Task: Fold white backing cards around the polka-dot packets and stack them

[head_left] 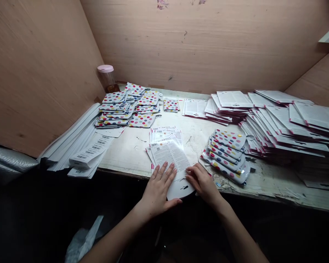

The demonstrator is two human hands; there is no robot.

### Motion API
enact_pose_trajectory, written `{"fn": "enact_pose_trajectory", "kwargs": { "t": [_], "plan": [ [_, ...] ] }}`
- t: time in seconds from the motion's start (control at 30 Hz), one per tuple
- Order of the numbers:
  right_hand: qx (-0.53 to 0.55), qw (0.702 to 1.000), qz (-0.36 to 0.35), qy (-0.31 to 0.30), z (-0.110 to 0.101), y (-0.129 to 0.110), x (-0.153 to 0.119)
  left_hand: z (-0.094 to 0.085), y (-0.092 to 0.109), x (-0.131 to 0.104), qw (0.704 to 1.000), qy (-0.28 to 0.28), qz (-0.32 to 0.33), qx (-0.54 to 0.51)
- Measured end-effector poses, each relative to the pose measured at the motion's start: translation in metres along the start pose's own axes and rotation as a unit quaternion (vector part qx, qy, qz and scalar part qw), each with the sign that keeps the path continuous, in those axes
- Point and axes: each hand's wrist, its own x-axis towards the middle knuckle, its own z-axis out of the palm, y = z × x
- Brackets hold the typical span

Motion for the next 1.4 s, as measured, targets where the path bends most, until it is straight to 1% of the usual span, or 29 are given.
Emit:
{"fn": "enact_pose_trajectory", "kwargs": {
  "t": [0.1,0.23,0.3,0.37,0.43,0.47,0.53,0.57,0.6,0.63,0.67,0.7,0.77,0.83,0.9,0.97,1.0,1.03,1.1,1.13,1.2,1.3,1.33,1.4],
  "plan": [
    [-0.015,1.000,-0.002,0.010,0.002,0.002,0.004,0.000,0.000,0.000,1.000,0.006,-0.004,0.000],
    [-0.061,0.998,0.000,0.014,0.014,0.005,0.007,0.002,0.001,0.001,1.000,0.002,-0.003,-0.005],
    [-0.087,0.996,-0.009,0.011,0.020,0.000,0.000,0.002,0.000,0.001,1.000,-0.001,-0.001,-0.009],
    [-0.107,0.994,-0.032,-0.003,0.020,-0.012,-0.016,0.000,-0.003,0.002,1.000,-0.007,0.001,-0.015],
    [-0.112,0.990,-0.068,-0.059,0.011,-0.028,-0.034,-0.004,-0.009,0.002,0.999,-0.021,0.014,-0.027],
    [-0.100,0.986,-0.076,-0.105,0.004,-0.036,-0.042,-0.008,-0.013,0.001,0.998,-0.029,0.030,-0.037],
    [-0.040,0.977,-0.057,-0.204,-0.015,-0.046,-0.051,-0.015,-0.023,0.000,0.994,-0.042,0.076,-0.062],
    [-0.001,0.972,-0.035,-0.230,-0.025,-0.048,-0.050,-0.018,-0.028,-0.002,0.991,-0.042,0.097,-0.078],
    [0.033,0.972,-0.013,-0.232,-0.032,-0.048,-0.046,-0.020,-0.032,-0.003,0.988,-0.038,0.114,-0.095],
    [0.054,0.974,-0.002,-0.218,-0.036,-0.045,-0.040,-0.022,-0.035,-0.005,0.985,-0.027,0.125,-0.111],
    [0.062,0.979,-0.006,-0.192,-0.038,-0.041,-0.032,-0.022,-0.038,-0.006,0.983,-0.010,0.131,-0.127],
    [0.061,0.985,-0.022,-0.161,-0.036,-0.037,-0.024,-0.022,-0.039,-0.007,0.981,0.012,0.132,-0.143],
    [0.058,0.991,-0.053,-0.112,-0.026,-0.028,-0.009,-0.018,-0.038,-0.008,0.975,0.068,0.112,-0.179],
    [0.067,0.993,-0.051,-0.077,-0.012,-0.022,0.002,-0.012,-0.033,-0.006,0.966,0.124,0.064,-0.216],
    [0.076,0.996,-0.011,-0.048,0.001,-0.020,0.007,-0.006,-0.026,-0.003,0.957,0.171,-0.005,-0.235],
    [0.059,0.998,0.023,-0.006,0.010,-0.021,0.008,-0.003,-0.022,-0.001,0.950,0.204,-0.066,-0.226],
    [0.033,0.999,0.026,0.017,0.014,-0.021,0.007,-0.002,-0.021,-0.001,0.952,0.210,-0.077,-0.210],
    [-0.003,0.999,0.017,0.039,0.016,-0.022,0.004,-0.003,-0.023,-0.001,0.958,0.206,-0.069,-0.188],
    [-0.089,0.994,-0.019,0.057,0.018,-0.025,-0.001,-0.006,-0.029,-0.004,0.976,0.172,-0.005,-0.134],
    [-0.126,0.990,-0.037,0.051,0.018,-0.026,-0.004,-0.009,-0.034,-0.005,0.982,0.152,0.038,-0.106],
    [-0.171,0.983,-0.055,0.023,0.015,-0.030,-0.006,-0.015,-0.045,-0.005,0.983,0.127,0.117,-0.056],
    [-0.189,0.980,-0.060,-0.031,0.013,-0.036,-0.001,-0.024,-0.054,0.002,0.970,0.124,0.210,0.011],
    [-0.192,0.978,-0.065,-0.044,0.014,-0.037,0.002,-0.027,-0.055,0.005,0.967,0.117,0.227,0.022],
    [-0.206,0.973,-0.089,-0.051,0.019,-0.037,0.009,-0.030,-0.054,0.011,0.970,0.088,0.226,0.024]
  ]
}}
